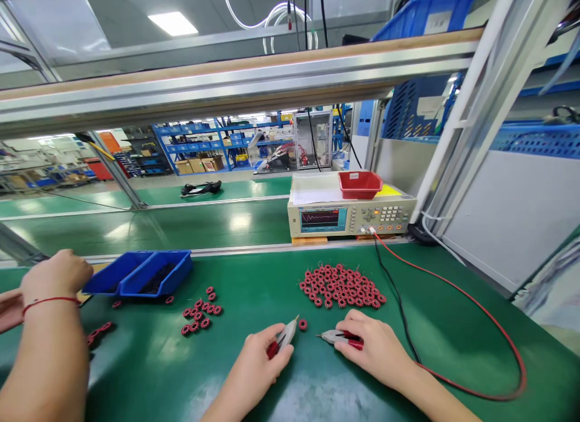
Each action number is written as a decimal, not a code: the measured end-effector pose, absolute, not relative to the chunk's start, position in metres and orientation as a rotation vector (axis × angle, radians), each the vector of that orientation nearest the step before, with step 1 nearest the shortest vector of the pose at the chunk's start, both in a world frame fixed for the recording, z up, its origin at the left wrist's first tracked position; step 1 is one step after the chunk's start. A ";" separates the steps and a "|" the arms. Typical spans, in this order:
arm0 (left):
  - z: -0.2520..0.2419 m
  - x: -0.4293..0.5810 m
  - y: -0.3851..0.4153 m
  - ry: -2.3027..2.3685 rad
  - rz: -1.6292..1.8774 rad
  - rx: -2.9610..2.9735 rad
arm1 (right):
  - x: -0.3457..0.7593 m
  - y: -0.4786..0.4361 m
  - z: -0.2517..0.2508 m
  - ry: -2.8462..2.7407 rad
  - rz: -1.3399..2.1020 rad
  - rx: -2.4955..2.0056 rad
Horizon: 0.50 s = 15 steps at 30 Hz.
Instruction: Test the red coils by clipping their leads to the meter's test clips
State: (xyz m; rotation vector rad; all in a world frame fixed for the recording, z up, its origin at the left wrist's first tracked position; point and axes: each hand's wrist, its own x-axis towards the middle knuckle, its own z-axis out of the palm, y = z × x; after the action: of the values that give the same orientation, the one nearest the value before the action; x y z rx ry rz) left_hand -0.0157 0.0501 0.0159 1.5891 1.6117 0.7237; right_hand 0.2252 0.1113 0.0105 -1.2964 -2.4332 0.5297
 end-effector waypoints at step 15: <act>0.016 -0.054 0.052 1.934 0.868 1.685 | 0.227 0.111 0.011 -2.404 0.478 -1.321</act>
State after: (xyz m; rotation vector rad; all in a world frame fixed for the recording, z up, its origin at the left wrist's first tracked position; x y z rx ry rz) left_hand -0.0539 0.0522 0.0165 1.6855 1.9340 0.8675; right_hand 0.2266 0.1113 0.0112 -1.3206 -2.4038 0.4780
